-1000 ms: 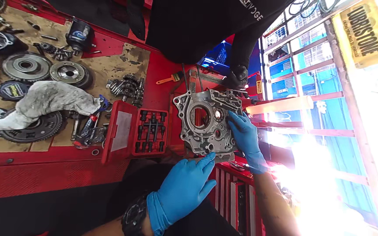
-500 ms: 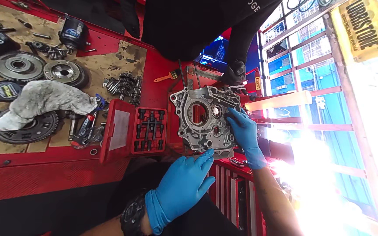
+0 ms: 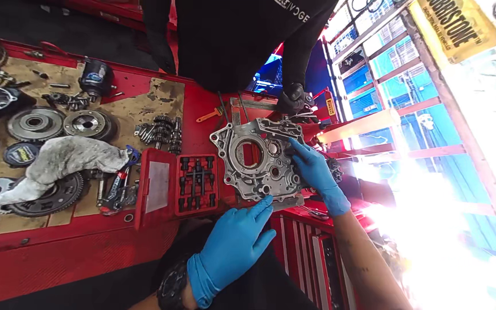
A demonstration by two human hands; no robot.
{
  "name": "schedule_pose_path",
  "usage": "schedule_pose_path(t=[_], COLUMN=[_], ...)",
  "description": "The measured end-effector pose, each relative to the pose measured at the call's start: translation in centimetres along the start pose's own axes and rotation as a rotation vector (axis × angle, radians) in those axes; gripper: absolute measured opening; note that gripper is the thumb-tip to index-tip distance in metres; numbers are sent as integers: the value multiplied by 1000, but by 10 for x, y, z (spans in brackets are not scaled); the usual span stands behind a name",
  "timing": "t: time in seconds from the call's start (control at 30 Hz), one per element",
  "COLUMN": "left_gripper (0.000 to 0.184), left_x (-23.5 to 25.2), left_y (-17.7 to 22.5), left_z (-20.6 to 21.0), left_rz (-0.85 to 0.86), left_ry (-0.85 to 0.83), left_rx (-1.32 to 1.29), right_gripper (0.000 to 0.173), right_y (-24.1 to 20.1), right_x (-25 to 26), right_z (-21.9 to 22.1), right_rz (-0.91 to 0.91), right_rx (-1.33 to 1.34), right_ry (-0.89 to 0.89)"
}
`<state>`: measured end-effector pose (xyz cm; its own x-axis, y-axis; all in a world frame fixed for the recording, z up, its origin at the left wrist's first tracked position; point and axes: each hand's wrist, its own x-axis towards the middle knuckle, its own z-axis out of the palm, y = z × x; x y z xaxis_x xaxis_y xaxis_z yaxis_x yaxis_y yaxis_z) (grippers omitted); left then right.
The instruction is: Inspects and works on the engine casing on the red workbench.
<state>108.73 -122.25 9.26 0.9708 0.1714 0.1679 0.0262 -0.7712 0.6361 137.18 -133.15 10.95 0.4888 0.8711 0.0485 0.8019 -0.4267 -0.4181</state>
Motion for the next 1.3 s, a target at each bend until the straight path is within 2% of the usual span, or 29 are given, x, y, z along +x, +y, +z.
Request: schedule_pose_path(t=[0.23, 0.33, 0.47, 0.53, 0.8, 0.9, 1.1, 1.3], left_gripper=[46, 46, 47, 46, 43, 42, 44, 46], left_x=[-1, -1, -1, -1, 3, 5, 9, 11], left_y=[1, 3, 6, 8, 16, 21, 41, 59], left_z=[0, 0, -2, -3, -9, -10, -8, -3], left_rz=[-11, -27, -49, -67, -139, -166, -217, -281], left_ry=[27, 17, 6, -2, -6, 0, -17, 0], left_rx=[-12, -6, -14, -33, -44, -24, 101, 129], right_gripper=[49, 43, 27, 25, 23, 26, 29, 30], right_y=[9, 12, 17, 19, 36, 38, 37, 40], right_x=[-1, -2, -1, 0, -5, -9, -22, -26], right_z=[-6, -6, -3, -3, -19, -18, -10, -4], right_rz=[-23, -49, -89, -90, -1, 41, 49, -130], right_rx=[139, 140, 166, 212, 810, 906, 929, 749], right_ry=[-39, -38, -15, 5, 174, 226, 292, 332])
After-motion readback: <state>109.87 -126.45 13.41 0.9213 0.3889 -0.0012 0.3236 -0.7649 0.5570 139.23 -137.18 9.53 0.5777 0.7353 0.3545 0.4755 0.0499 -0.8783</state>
